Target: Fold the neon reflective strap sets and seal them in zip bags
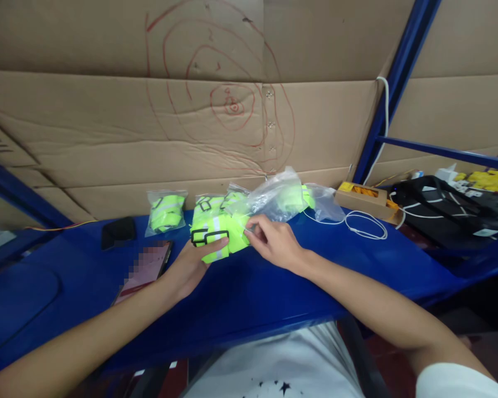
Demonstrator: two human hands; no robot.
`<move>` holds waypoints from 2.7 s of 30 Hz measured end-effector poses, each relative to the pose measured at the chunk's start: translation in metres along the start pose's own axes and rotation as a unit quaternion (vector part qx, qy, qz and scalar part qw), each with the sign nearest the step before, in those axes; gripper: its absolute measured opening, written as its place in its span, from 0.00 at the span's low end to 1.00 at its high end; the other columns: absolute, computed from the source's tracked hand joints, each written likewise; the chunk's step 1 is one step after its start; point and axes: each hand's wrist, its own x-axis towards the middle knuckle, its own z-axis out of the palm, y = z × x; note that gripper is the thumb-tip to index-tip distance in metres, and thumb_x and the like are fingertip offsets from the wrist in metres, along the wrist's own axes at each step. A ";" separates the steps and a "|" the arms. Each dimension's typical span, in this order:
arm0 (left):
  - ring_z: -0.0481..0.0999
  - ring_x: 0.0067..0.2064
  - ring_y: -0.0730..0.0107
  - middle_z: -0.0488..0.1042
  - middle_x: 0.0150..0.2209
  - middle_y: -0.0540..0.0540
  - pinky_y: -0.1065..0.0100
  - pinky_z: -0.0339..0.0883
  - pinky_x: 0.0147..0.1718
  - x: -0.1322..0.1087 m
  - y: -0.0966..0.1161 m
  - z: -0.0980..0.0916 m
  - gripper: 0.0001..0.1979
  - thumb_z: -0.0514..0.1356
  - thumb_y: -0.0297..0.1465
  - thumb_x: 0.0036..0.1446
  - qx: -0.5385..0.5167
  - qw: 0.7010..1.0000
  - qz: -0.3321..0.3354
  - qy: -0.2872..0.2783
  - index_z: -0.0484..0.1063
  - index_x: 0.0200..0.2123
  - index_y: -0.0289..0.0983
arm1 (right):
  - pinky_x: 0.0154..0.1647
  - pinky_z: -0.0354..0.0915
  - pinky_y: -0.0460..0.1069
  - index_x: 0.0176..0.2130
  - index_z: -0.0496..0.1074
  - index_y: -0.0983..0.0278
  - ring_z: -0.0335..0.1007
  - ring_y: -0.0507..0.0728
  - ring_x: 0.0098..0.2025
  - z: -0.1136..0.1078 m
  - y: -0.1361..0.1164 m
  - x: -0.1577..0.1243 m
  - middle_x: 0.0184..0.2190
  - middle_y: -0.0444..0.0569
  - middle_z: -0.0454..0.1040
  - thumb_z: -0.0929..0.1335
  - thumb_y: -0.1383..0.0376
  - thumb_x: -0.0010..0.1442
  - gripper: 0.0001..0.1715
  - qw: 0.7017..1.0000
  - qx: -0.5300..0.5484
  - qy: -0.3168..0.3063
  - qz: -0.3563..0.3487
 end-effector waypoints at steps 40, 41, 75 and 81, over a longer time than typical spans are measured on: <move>0.82 0.50 0.54 0.83 0.50 0.41 0.61 0.73 0.51 0.004 -0.009 -0.001 0.30 0.78 0.35 0.46 -0.030 0.999 -0.035 -0.012 0.80 0.53 0.36 | 0.29 0.62 0.46 0.44 0.66 0.60 0.66 0.50 0.24 0.010 -0.005 0.001 0.23 0.38 0.69 0.66 0.53 0.72 0.13 0.973 0.191 0.033 0.127; 0.82 0.51 0.54 0.83 0.50 0.41 0.61 0.72 0.52 0.003 -0.010 -0.001 0.29 0.78 0.35 0.46 -0.020 0.999 -0.033 -0.003 0.80 0.52 0.36 | 0.30 0.62 0.46 0.44 0.67 0.60 0.66 0.50 0.25 0.009 -0.005 0.000 0.23 0.39 0.70 0.65 0.54 0.72 0.12 0.982 0.147 0.040 0.111; 0.81 0.51 0.55 0.83 0.50 0.43 0.60 0.72 0.55 -0.003 -0.016 0.007 0.23 0.77 0.37 0.48 0.108 0.985 0.119 0.057 0.82 0.48 0.36 | 0.30 0.60 0.47 0.32 0.67 0.60 0.69 0.52 0.26 0.005 -0.016 0.009 0.25 0.43 0.75 0.67 0.64 0.60 0.05 0.989 -0.009 0.088 0.115; 0.80 0.51 0.55 0.82 0.49 0.42 0.59 0.71 0.57 0.000 -0.024 0.007 0.24 0.77 0.35 0.47 0.103 0.985 0.129 0.043 0.80 0.47 0.35 | 0.31 0.55 0.50 0.32 0.66 0.61 0.70 0.56 0.27 0.018 -0.027 -0.001 0.25 0.47 0.76 0.64 0.62 0.65 0.09 0.977 -0.208 0.032 -0.036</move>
